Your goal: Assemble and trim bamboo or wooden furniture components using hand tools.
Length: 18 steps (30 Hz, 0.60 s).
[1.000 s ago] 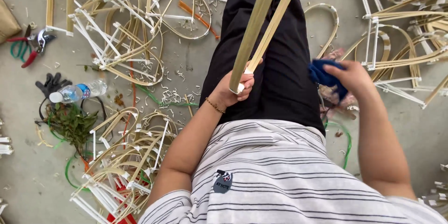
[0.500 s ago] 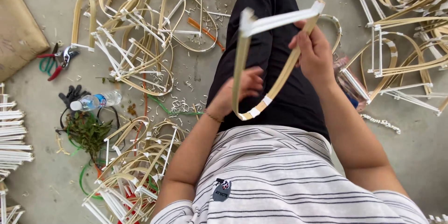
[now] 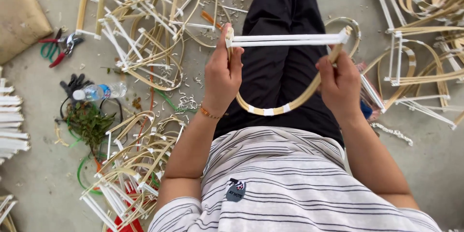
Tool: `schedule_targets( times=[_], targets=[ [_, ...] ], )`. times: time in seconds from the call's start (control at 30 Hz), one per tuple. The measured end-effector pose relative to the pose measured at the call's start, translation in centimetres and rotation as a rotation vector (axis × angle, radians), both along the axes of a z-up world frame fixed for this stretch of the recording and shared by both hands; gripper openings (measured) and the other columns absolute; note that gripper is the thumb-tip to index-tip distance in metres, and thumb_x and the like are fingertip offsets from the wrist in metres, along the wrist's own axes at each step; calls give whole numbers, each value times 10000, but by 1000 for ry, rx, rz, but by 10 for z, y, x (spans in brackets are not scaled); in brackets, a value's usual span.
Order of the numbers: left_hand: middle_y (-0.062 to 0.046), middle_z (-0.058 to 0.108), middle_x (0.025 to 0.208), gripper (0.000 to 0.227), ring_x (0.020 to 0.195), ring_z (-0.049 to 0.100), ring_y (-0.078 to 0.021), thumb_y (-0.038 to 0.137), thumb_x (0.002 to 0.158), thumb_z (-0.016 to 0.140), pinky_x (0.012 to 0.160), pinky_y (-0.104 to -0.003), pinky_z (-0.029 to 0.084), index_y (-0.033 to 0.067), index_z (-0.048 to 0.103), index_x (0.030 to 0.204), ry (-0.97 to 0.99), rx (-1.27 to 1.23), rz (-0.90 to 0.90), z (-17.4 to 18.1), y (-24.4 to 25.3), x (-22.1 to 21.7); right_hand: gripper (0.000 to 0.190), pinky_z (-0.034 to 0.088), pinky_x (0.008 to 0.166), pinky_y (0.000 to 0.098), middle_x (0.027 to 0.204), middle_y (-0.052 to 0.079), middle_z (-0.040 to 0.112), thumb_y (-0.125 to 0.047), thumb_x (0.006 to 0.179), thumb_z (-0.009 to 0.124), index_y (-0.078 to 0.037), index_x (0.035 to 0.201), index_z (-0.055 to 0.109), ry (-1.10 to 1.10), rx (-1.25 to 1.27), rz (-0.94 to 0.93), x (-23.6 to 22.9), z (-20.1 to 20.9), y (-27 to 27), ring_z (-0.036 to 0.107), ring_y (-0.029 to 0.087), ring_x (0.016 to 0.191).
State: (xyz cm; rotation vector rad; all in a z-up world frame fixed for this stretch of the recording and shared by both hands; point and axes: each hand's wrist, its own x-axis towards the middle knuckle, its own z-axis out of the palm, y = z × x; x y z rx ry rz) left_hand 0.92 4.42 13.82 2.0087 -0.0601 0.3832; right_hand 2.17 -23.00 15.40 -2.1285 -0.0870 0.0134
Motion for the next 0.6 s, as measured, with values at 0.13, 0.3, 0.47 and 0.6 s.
schedule_targets(
  times=[0.13, 0.3, 0.47, 0.6],
  targets=[
    [-33, 699, 899, 440, 681, 660, -87, 175, 1145, 499, 649, -251, 559, 59, 413, 1561, 47, 3, 131, -21, 6, 5, 126, 412, 560, 229, 818, 37, 632, -92, 1101, 646, 12, 1164, 614, -94, -31, 122, -31, 21, 0, 538, 80, 601],
    [-29, 667, 853, 388, 682, 651, -84, 168, 1164, 469, 664, -250, 578, 78, 467, 1542, 37, -172, 118, -21, 6, 6, 171, 381, 520, 187, 831, 15, 630, -95, 1023, 760, 9, 1065, 631, -187, -31, 192, -46, 33, 7, 482, 33, 572],
    [-9, 659, 929, 415, 653, 572, -66, 183, 1162, 466, 618, -229, 526, 72, 449, 1561, 65, -249, 100, -22, 5, 15, 257, 415, 569, 257, 871, 56, 638, -167, 967, 776, 13, 1085, 637, -221, -22, 264, -38, 41, 9, 523, 122, 628],
    [-14, 650, 1353, 373, 781, 498, -71, 143, 1250, 496, 698, -228, 483, 44, 425, 1603, 29, -534, -55, -73, 19, 47, 396, 518, 910, 503, 1043, 164, 663, -263, 936, 682, 17, 1210, 616, -470, -171, 399, -21, 34, -25, 642, 374, 998]
  ],
)
